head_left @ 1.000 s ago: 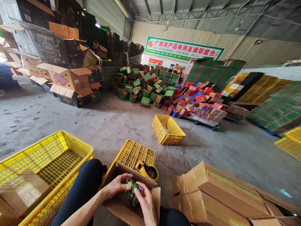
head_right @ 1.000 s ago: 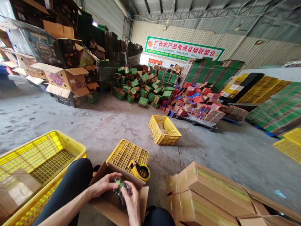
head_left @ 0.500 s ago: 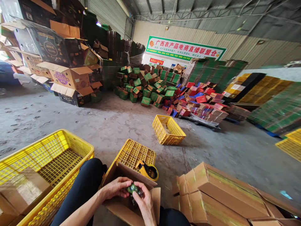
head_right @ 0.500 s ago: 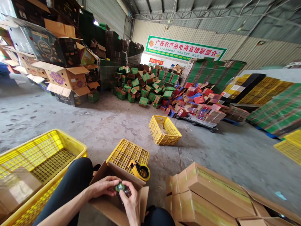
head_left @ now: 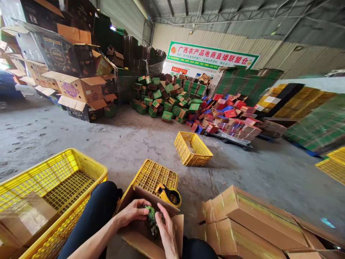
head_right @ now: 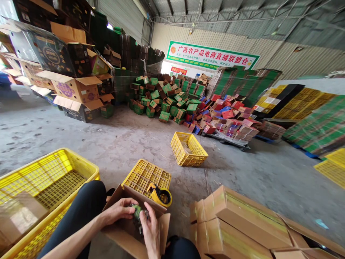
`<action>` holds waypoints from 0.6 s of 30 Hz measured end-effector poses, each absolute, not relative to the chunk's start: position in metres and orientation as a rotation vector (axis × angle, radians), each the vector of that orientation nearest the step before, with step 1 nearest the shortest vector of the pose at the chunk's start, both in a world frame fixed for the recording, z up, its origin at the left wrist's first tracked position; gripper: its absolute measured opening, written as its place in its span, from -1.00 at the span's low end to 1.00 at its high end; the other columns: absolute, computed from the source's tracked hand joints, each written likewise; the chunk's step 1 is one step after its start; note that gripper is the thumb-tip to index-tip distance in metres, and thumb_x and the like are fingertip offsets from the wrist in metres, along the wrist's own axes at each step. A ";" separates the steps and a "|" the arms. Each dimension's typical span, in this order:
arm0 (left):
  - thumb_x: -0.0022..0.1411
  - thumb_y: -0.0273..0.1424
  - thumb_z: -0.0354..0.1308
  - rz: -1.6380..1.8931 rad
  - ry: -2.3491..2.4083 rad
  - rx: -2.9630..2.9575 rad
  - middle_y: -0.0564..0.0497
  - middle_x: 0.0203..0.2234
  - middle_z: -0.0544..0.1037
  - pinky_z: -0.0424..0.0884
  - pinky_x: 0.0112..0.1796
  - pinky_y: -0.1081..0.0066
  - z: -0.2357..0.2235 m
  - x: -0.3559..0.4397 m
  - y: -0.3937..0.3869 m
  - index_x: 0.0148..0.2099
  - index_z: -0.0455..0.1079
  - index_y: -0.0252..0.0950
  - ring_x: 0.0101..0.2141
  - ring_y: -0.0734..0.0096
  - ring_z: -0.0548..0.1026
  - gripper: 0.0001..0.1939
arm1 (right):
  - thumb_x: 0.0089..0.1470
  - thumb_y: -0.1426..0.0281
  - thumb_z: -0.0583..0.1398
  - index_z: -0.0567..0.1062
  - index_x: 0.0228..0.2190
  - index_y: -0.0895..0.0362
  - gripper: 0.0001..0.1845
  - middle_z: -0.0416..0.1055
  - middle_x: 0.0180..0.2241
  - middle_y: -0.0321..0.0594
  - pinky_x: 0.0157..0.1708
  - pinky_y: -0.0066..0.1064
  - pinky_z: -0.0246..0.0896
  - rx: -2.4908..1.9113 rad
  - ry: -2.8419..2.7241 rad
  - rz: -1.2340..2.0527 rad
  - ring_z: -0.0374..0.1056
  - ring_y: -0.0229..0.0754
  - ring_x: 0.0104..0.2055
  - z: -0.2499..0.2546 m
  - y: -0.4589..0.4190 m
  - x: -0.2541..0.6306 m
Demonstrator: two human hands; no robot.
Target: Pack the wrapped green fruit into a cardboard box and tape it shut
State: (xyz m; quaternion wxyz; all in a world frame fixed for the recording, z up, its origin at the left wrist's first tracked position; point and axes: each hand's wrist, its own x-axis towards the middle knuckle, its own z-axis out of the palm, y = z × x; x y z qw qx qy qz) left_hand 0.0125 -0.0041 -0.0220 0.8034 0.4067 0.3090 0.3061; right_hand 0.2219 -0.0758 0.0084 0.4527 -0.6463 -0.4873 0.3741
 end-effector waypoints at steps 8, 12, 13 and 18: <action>0.04 -0.33 0.56 0.653 0.535 0.924 0.02 -0.28 0.57 0.35 -0.15 0.37 -0.019 0.015 -0.007 0.00 0.58 -0.28 -0.30 0.40 0.49 -0.54 | -0.12 -0.21 0.40 0.67 0.02 -0.01 -0.23 0.56 0.15 -0.10 0.28 -0.07 0.29 -1.553 -1.007 1.176 0.37 0.23 0.28 0.006 -0.079 0.219; 0.01 -0.39 0.57 0.680 0.491 0.954 -0.06 -0.11 0.60 0.35 -0.05 0.32 -0.017 0.016 -0.008 0.13 0.57 -0.24 -0.14 0.27 0.53 -0.40 | -0.17 -0.17 0.45 0.66 0.02 -0.02 -0.22 0.56 0.13 -0.10 0.20 -0.08 0.36 -1.512 -0.937 1.294 0.40 0.23 0.24 0.006 -0.082 0.217; 0.00 -0.40 0.57 0.699 0.484 0.938 -0.08 -0.04 0.59 0.35 0.00 0.29 -0.018 0.016 -0.008 0.19 0.54 -0.21 -0.08 0.21 0.53 -0.33 | -0.18 -0.15 0.47 0.65 0.03 -0.01 -0.21 0.55 0.14 -0.10 0.20 -0.08 0.36 -1.493 -0.920 1.307 0.40 0.23 0.24 0.007 -0.082 0.217; -0.05 -0.35 0.61 0.777 0.550 0.809 -0.10 0.07 0.51 0.38 0.08 0.16 -0.025 0.018 -0.007 0.28 0.44 -0.11 -0.03 0.16 0.55 -0.16 | -0.20 -0.02 0.53 0.58 0.11 -0.02 -0.16 0.54 0.16 -0.09 0.19 -0.06 0.37 -1.410 -0.857 1.333 0.41 0.20 0.24 0.009 -0.085 0.216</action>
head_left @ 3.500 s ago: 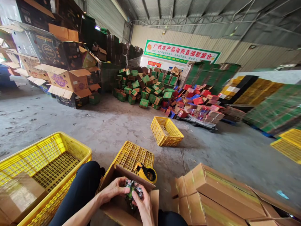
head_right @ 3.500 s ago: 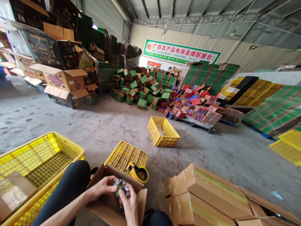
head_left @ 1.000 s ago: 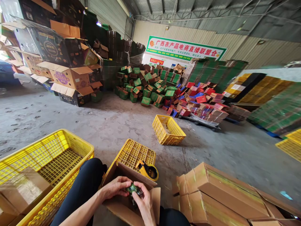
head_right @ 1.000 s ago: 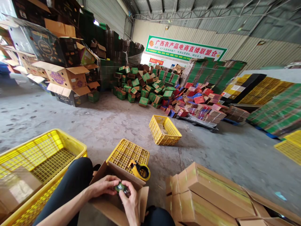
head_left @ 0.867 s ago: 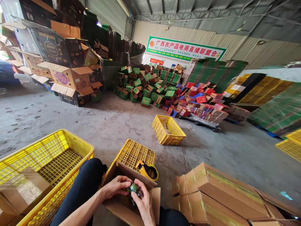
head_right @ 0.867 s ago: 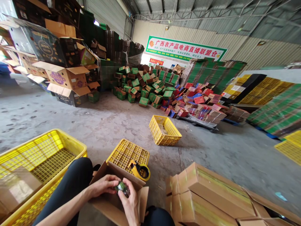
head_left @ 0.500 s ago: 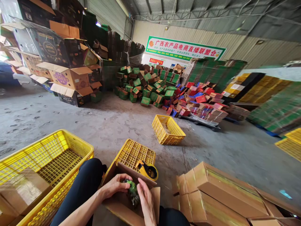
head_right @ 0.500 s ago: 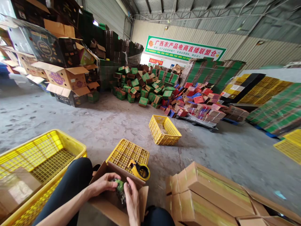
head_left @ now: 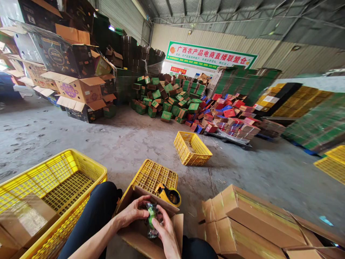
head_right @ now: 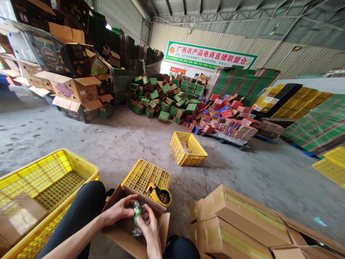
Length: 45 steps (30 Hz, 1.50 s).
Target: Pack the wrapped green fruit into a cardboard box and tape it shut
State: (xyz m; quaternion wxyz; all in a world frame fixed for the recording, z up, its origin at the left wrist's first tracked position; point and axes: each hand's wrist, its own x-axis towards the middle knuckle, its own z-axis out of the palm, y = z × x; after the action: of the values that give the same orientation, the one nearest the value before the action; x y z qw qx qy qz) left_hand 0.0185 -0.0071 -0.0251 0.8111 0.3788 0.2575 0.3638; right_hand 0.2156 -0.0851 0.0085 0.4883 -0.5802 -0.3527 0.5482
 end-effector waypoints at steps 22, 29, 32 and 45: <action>0.21 0.06 0.39 0.558 0.630 0.841 -0.02 -0.34 0.55 0.31 -0.35 0.52 -0.017 0.020 -0.012 -0.15 0.56 -0.36 -0.38 0.44 0.47 -0.46 | -0.19 -0.16 0.47 0.65 -0.03 -0.01 -0.25 0.64 -0.12 -0.05 -0.22 -0.08 0.54 -1.355 -0.835 1.383 0.57 0.23 -0.08 0.017 -0.079 0.208; 0.15 -0.01 0.46 0.596 0.632 0.845 -0.05 -0.23 0.58 0.36 -0.25 0.45 -0.022 0.019 -0.009 -0.05 0.55 -0.33 -0.28 0.36 0.52 -0.47 | -0.22 -0.18 0.45 0.67 -0.13 -0.01 -0.30 0.64 -0.12 -0.10 -0.17 -0.12 0.52 -1.463 -0.885 1.328 0.57 0.20 -0.07 0.010 -0.077 0.211; 0.08 -0.09 0.53 0.647 0.638 0.817 -0.08 -0.14 0.60 0.39 -0.18 0.41 -0.020 0.018 -0.007 0.01 0.54 -0.30 -0.19 0.28 0.56 -0.45 | -0.19 -0.16 0.44 0.68 -0.16 0.00 -0.35 0.64 -0.12 -0.11 -0.14 -0.09 0.52 -1.464 -0.858 1.286 0.58 0.18 -0.12 0.010 -0.078 0.214; 0.02 -0.05 0.55 0.680 0.588 0.843 -0.10 -0.30 0.61 0.40 -0.22 0.38 -0.015 0.020 -0.005 -0.12 0.55 -0.39 -0.30 0.28 0.57 -0.43 | -0.24 -0.20 0.45 0.67 -0.14 0.04 -0.26 0.65 -0.15 -0.05 -0.18 -0.08 0.52 -1.422 -0.744 1.239 0.57 0.19 -0.13 -0.014 -0.072 0.221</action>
State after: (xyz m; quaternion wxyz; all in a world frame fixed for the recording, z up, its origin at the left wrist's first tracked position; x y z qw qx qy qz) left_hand 0.0201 -0.0053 -0.0149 0.8161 0.3954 0.2756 0.3188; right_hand 0.2205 -0.0724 -0.0137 0.5286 -0.5952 -0.3115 0.5189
